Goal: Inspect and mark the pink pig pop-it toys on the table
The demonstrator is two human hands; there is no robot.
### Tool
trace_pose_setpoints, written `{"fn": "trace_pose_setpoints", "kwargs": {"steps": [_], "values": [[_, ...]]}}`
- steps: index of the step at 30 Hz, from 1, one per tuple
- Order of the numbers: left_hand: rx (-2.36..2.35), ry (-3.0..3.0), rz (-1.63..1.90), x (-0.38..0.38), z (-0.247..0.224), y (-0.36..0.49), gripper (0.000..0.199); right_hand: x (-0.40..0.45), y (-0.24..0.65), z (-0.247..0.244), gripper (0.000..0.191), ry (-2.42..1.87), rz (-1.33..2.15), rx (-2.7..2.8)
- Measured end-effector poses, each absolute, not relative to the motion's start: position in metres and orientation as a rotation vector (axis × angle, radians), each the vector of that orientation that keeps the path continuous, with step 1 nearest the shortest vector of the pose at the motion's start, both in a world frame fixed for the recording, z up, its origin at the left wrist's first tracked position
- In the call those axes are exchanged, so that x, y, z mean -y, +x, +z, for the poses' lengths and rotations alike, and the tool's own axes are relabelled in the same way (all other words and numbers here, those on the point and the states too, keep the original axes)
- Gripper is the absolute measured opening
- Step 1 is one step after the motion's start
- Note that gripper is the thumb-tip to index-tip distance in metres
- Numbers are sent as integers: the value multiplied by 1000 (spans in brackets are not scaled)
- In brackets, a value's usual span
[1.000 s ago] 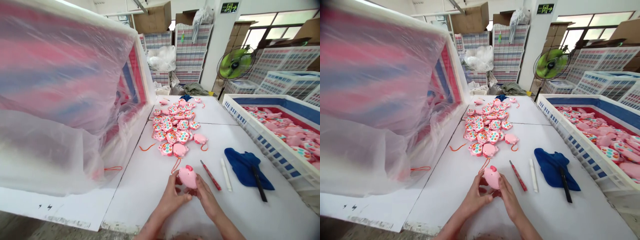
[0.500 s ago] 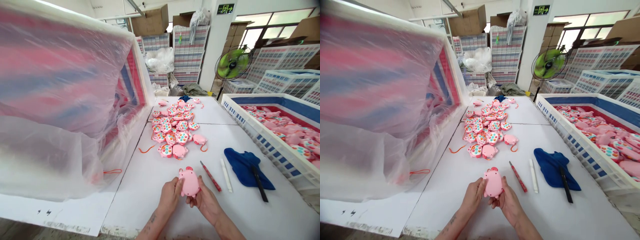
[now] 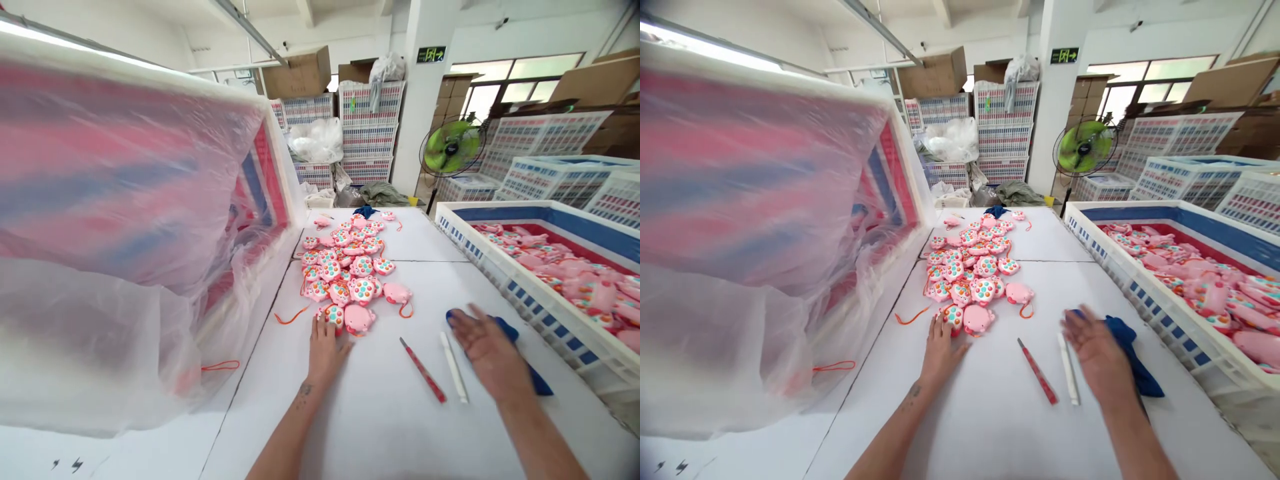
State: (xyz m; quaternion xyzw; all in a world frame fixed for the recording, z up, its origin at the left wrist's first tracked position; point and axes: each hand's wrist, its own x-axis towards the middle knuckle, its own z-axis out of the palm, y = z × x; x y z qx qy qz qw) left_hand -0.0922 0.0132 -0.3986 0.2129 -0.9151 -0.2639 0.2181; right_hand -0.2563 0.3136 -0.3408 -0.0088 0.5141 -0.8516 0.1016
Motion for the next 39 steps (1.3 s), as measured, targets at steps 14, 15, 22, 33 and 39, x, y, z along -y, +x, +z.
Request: {"fn": "trace_pose_setpoints", "kwargs": {"steps": [14,15,22,33,39], "values": [[2671,-18,-1325,-76,-369,-24,22,-229,-152,-388,47,-268,-1811,-1382],[2590,54,-1433,-78,-369,-22,30,-231,-151,-389,45,-238,-1846,-1335],[1857,398,-2362,-94,-361,-30,63,-240,-135,-385,49,-160,-1869,-1170],[1765,407,-2410,-103,-361,-34,60,-242,-124,-382,60,-426,-1779,-1295],[1728,468,-2569,-109,-357,-31,108,-239,-117,-388,55,-186,-1887,-1257]]}}
